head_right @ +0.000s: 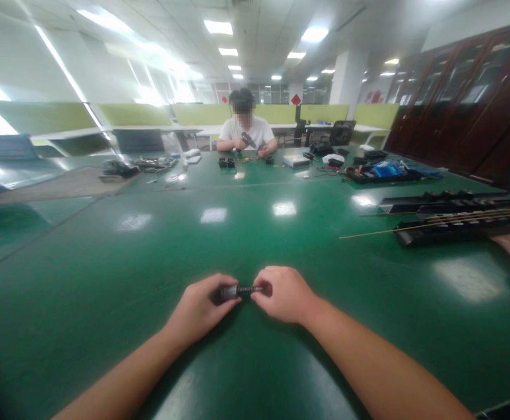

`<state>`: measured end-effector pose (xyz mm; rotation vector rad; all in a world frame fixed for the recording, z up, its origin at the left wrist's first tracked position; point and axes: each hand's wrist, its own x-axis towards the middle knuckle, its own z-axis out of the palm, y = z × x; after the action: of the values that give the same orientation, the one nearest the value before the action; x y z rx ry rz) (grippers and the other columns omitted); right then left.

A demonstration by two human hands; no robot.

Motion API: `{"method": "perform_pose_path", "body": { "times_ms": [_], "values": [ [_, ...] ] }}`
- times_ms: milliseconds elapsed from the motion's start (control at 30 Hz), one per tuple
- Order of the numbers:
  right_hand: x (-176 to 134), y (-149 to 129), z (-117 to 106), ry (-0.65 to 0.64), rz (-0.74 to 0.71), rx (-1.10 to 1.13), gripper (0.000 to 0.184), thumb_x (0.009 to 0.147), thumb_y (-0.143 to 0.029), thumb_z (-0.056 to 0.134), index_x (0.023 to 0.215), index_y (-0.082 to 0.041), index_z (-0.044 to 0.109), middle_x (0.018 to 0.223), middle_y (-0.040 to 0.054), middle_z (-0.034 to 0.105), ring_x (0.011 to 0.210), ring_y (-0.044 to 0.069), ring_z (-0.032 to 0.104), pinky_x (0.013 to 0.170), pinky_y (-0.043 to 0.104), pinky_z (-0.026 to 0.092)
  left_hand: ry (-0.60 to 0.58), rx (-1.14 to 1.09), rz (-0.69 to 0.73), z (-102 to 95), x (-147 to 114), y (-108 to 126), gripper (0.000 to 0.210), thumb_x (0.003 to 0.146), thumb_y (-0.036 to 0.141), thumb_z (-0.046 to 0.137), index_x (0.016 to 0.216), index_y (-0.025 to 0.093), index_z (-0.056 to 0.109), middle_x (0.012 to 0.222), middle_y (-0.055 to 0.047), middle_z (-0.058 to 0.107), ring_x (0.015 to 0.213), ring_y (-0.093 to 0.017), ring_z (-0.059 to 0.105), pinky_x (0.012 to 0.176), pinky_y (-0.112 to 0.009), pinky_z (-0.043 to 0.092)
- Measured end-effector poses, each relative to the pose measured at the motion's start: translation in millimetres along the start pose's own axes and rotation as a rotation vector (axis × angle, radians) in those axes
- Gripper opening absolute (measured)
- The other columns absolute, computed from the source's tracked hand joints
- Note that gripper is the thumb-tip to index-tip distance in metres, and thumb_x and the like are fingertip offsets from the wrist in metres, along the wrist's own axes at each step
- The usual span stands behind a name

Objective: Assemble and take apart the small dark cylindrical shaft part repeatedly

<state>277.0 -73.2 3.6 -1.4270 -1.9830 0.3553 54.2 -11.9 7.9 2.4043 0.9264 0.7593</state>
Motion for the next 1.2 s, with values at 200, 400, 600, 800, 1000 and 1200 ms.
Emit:
{"method": "perform_pose_path", "body": {
  "times_ms": [200, 400, 600, 800, 1000, 1200],
  "values": [
    [-0.5, 0.6, -0.1, 0.0, 0.005, 0.001, 0.005, 0.08, -0.022, 0.071, 0.084, -0.019, 0.07, 0.077, 0.0017, 0.067, 0.07, 0.015, 0.061, 0.066, 0.025, 0.044, 0.007, 0.002, -0.003, 0.1, 1.8, 0.1, 0.02, 0.078, 0.022, 0.072, 0.097, 0.022, 0.067, 0.091, -0.001, 0.071, 0.083, -0.018, 0.067, 0.076, -0.029, 0.052],
    [-0.1, 1.4, 0.2, -0.001, 0.01, 0.013, 0.005, 0.079, -0.022, 0.071, 0.083, -0.019, 0.069, 0.076, 0.0012, 0.067, 0.069, 0.014, 0.061, 0.065, 0.025, 0.044, 0.029, 0.026, 0.018, -1.0, 0.9, -1.5, 0.02, 0.078, 0.021, 0.071, 0.097, 0.023, 0.067, 0.091, -0.001, 0.071, 0.082, -0.018, 0.067, 0.076, -0.028, 0.052],
    [-0.5, 0.7, -0.2, -0.002, 0.013, 0.014, 0.005, 0.08, -0.023, 0.07, 0.083, -0.019, 0.069, 0.076, 0.0011, 0.067, 0.068, 0.014, 0.06, 0.064, 0.025, 0.044, 0.05, 0.026, 0.019, -1.6, 0.8, -4.8, 0.02, 0.079, 0.021, 0.07, 0.098, 0.023, 0.066, 0.092, -0.001, 0.071, 0.083, -0.017, 0.067, 0.076, -0.028, 0.053],
    [0.0, 0.7, 0.3, 0.004, 0.023, 0.028, 0.006, 0.08, -0.023, 0.07, 0.084, -0.019, 0.069, 0.076, 0.0008, 0.067, 0.067, 0.014, 0.06, 0.063, 0.024, 0.044, 0.046, 0.032, 0.007, -3.8, 1.2, -4.3, 0.02, 0.078, 0.02, 0.07, 0.097, 0.023, 0.066, 0.091, -0.001, 0.071, 0.082, -0.017, 0.067, 0.076, -0.028, 0.053],
    [0.4, 0.5, -0.3, 0.01, 0.025, 0.037, 0.006, 0.079, -0.022, 0.071, 0.084, -0.019, 0.07, 0.076, 0.0009, 0.068, 0.067, 0.014, 0.061, 0.063, 0.024, 0.044, 0.054, 0.034, 0.032, -5.1, 2.1, -3.1, 0.019, 0.079, 0.02, 0.068, 0.097, 0.021, 0.066, 0.091, -0.002, 0.071, 0.081, -0.017, 0.067, 0.075, -0.028, 0.054],
    [-0.1, 0.3, -1.5, 0.011, 0.035, 0.042, 0.006, 0.079, -0.023, 0.071, 0.083, -0.019, 0.069, 0.076, 0.0008, 0.068, 0.067, 0.014, 0.061, 0.063, 0.025, 0.044, 0.065, 0.036, 0.03, -6.0, 1.9, -5.1, 0.02, 0.079, 0.019, 0.069, 0.098, 0.022, 0.066, 0.091, -0.001, 0.071, 0.081, -0.017, 0.068, 0.075, -0.028, 0.055]
  ]
}}
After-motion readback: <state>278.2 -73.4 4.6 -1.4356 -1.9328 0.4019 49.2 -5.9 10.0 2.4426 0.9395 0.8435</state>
